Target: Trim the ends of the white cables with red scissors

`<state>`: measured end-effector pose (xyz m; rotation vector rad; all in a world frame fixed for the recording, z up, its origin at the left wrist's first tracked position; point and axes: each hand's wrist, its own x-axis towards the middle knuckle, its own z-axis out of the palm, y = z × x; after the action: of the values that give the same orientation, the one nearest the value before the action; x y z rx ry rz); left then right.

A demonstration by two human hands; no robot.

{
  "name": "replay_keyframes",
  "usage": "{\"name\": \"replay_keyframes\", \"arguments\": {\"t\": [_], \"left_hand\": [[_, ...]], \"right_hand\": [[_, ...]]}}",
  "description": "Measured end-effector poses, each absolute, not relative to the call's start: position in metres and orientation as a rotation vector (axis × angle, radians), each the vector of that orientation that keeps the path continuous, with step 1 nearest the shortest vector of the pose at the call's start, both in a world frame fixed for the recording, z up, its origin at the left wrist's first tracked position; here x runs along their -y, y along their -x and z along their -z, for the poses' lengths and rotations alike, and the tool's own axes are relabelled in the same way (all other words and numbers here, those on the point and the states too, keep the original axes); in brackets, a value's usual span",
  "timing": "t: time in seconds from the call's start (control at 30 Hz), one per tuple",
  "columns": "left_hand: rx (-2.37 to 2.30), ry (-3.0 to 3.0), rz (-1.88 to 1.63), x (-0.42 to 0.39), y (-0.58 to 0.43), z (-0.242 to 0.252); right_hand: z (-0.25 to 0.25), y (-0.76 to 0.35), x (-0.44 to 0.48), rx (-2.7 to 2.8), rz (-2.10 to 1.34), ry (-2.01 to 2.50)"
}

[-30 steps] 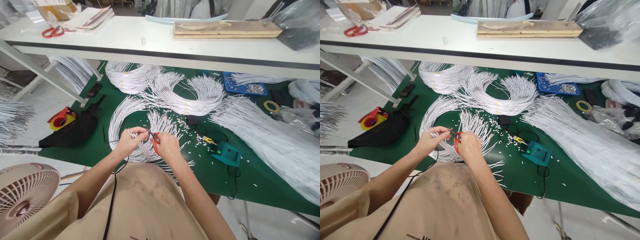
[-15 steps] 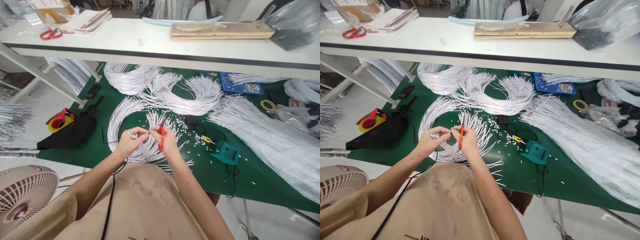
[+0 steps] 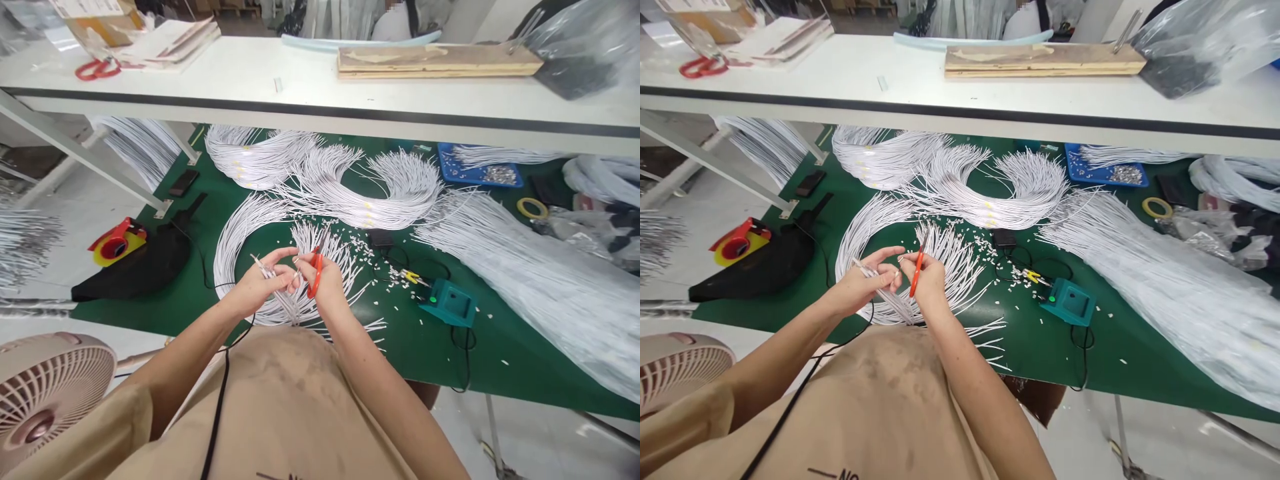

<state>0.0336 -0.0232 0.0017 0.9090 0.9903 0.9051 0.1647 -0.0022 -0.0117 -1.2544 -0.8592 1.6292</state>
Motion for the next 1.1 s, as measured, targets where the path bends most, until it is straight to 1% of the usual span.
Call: {"name": "replay_keyframes", "arguments": {"t": [0.07,0.13,0.2,0.27,0.43,0.6,0.7,0.83,0.97,1.1], "left_hand": [[-1.0,-0.899,-0.867,0.022,-0.031,-0.001],[-1.045,-0.879,-0.871,0.02,-0.027,0.002],[-1.081,-0.865,-0.866,0.017,-0.024,0.006],[-1.1,-0.872,-0.849,0.015,-0.021,0.009],[-1.176,-0.951,-0.839,0.013,-0.023,0.006],[-1.214,-0.998,-0.863,0.015,-0.027,0.002],[-1.183,-0.964,-0.877,0.016,-0.026,0.005],[-1.183,-0.876,-0.877,0.016,-0.023,0.008],[-1.221,-0.794,-0.875,0.016,-0.018,0.006],[-1.272,-0.782,-0.805,0.014,-0.009,0.006]], "right_hand": [[0.014,-0.169,0.0,0.896,-1.459,1.379],[0.012,-0.175,-0.002,0.985,-1.197,1.434],[0.006,-0.179,-0.001,1.125,-0.906,1.403],[-0.002,-0.179,0.002,1.282,-0.756,1.336],[-0.008,-0.162,0.011,1.85,-0.744,1.176],[-0.001,-0.162,0.011,2.157,-0.491,1.385],[0.011,-0.171,0.005,2.219,-0.435,1.524],[0.043,-0.181,0.002,2.211,-0.499,1.671],[0.089,-0.203,0.009,2.242,-0.664,1.825],[0.125,-0.238,0.02,2.211,-0.661,2.144]]}}
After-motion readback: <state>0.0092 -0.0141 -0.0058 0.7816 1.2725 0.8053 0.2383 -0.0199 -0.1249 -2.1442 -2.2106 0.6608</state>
